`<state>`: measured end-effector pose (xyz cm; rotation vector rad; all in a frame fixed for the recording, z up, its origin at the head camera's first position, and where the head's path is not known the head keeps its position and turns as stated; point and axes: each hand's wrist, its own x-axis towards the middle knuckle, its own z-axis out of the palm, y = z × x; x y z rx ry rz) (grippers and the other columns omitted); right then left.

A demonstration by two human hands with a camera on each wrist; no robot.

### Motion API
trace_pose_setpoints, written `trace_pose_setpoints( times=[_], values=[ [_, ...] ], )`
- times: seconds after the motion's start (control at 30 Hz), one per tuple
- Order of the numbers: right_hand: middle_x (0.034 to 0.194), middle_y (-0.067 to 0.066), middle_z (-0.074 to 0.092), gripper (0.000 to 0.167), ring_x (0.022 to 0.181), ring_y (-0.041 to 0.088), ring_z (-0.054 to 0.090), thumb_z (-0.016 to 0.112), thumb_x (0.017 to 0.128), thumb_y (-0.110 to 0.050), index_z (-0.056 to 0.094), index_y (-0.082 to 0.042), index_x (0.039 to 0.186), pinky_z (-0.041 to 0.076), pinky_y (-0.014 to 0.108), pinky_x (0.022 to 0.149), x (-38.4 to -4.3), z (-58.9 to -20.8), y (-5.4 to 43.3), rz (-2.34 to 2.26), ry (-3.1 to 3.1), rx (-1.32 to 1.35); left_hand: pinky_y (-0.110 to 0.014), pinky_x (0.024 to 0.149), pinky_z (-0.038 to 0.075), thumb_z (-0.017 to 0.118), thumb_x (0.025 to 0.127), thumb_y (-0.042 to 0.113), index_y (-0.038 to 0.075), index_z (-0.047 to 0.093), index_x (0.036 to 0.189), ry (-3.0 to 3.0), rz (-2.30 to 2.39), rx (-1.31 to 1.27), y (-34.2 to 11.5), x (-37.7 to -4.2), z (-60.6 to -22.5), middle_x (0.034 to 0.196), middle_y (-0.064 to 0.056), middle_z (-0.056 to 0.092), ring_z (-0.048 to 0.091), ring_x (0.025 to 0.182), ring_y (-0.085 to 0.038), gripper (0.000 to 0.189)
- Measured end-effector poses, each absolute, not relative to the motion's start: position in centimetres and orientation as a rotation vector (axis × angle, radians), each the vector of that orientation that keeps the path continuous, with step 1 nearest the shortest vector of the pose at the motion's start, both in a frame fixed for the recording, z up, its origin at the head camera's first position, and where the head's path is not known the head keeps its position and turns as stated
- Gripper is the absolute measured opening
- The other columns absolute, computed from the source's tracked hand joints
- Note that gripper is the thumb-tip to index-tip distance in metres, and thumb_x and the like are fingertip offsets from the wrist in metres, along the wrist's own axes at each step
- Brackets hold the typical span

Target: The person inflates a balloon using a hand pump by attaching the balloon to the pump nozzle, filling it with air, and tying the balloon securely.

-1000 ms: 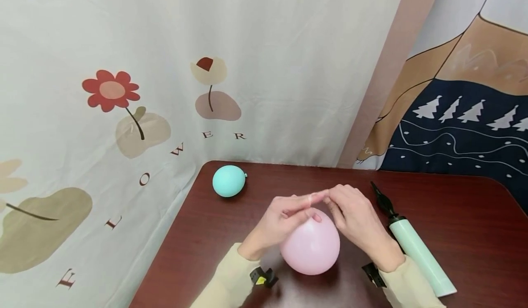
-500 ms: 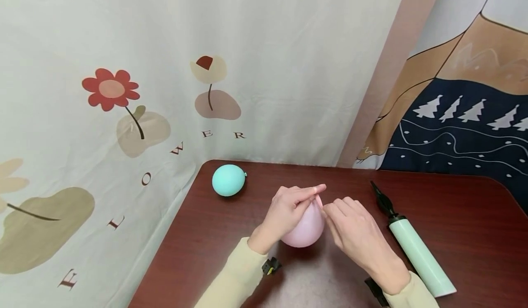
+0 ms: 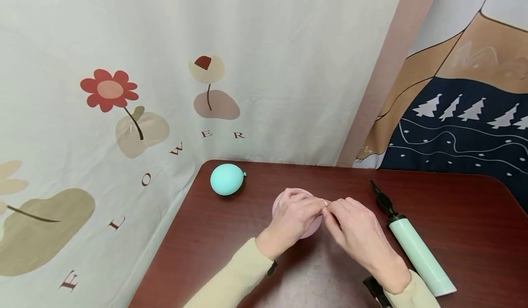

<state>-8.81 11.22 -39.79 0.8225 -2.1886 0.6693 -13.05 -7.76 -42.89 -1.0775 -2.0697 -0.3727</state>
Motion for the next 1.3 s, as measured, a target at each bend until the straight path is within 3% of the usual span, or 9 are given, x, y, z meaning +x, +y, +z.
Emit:
trace_pose_setpoints(
  times=[0.2,0.4,0.53,0.63,0.73,0.83,0.93,1.07,1.3],
  values=[
    [0.07,-0.01,0.052,0.018,0.064,0.009,0.045,0.064,0.09,-0.011,0.057,-0.017,0.075,0.04,0.026,0.054,-9.1,-39.6,11.5,0.686,-2.275,0.813,-0.028,0.083,0.052,0.06,0.092,0.008,0.021,0.071,0.081,-2.033,-0.374,-1.048,-7.1,-12.9,-43.2,0.08,0.015,0.068,0.069,0.086,-0.002,0.02],
    [0.07,-0.012,0.05,0.021,0.065,0.007,0.044,0.069,0.09,-0.008,0.058,-0.018,0.075,0.04,0.023,0.054,-9.3,-39.7,11.6,0.716,-2.383,0.793,-0.027,0.082,0.051,0.064,0.097,0.01,0.018,0.062,0.076,-2.142,-0.507,-1.082,-7.1,-12.5,-43.5,0.073,0.012,0.062,0.066,0.076,-0.002,0.023],
    [0.073,-0.012,0.052,0.02,0.067,0.006,0.047,0.072,0.093,-0.01,0.062,-0.018,0.078,0.043,0.024,0.055,-9.5,-39.7,11.5,0.769,-2.409,0.752,-0.025,0.081,0.049,0.067,0.099,0.017,0.017,0.068,0.081,-2.322,-0.82,-1.104,-7.4,-12.4,-43.4,0.078,0.01,0.068,0.066,0.077,-0.002,0.018],
    [0.078,-0.01,0.056,0.013,0.072,0.006,0.05,0.071,0.096,-0.011,0.067,-0.017,0.085,0.047,0.027,0.059,-9.6,-39.8,11.7,0.826,-2.401,0.699,-0.023,0.084,0.053,0.063,0.103,0.016,0.013,0.074,0.09,-2.43,-1.302,-1.09,-7.8,-12.4,-43.2,0.086,0.004,0.075,0.07,0.083,-0.003,0.017],
    [0.086,-0.007,0.063,0.007,0.076,0.005,0.053,0.069,0.098,-0.009,0.073,-0.015,0.098,0.05,0.028,0.063,-9.7,-40.1,12.0,0.934,-2.409,0.66,-0.027,0.087,0.057,0.058,0.106,0.013,0.002,0.075,0.097,-2.403,-1.847,-1.02,-8.1,-12.4,-43.1,0.088,-0.008,0.077,0.074,0.089,-0.01,0.022],
    [0.093,-0.006,0.068,0.014,0.077,0.005,0.056,0.069,0.099,-0.008,0.076,-0.014,0.109,0.051,0.026,0.063,-9.6,-40.5,12.3,1.132,-2.443,0.658,-0.033,0.09,0.059,0.055,0.107,0.009,-0.01,0.072,0.103,-2.279,-2.23,-0.969,-8.3,-12.4,-42.9,0.087,-0.019,0.074,0.075,0.091,-0.016,0.025],
    [0.096,-0.008,0.069,0.02,0.077,0.006,0.058,0.069,0.1,-0.01,0.078,-0.016,0.116,0.05,0.025,0.062,-9.6,-40.9,12.5,1.369,-2.459,0.671,-0.033,0.091,0.058,0.054,0.107,0.011,-0.02,0.064,0.106,-2.135,-2.492,-0.974,-8.5,-12.4,-42.7,0.085,-0.013,0.074,0.075,0.092,-0.015,0.032],
    [0.096,-0.01,0.07,0.024,0.083,0.009,0.061,0.068,0.101,-0.014,0.077,-0.019,0.122,0.052,0.025,0.067,-9.6,-41.1,12.5,1.606,-2.435,0.706,-0.029,0.091,0.057,0.055,0.108,0.021,-0.029,0.052,0.109,-1.966,-2.72,-1.019,-8.7,-12.3,-42.6,0.085,0.005,0.071,0.075,0.093,-0.013,0.05],
    [0.096,-0.006,0.072,0.026,0.091,0.012,0.064,0.071,0.098,-0.01,0.078,-0.019,0.122,0.054,0.026,0.073,-9.4,-41.1,12.4,1.801,-2.357,0.712,-0.026,0.089,0.056,0.058,0.106,0.031,-0.03,0.046,0.11,-1.893,-2.821,-1.043,-8.6,-12.3,-42.9,0.087,0.006,0.071,0.073,0.093,-0.012,0.063]
  ],
)
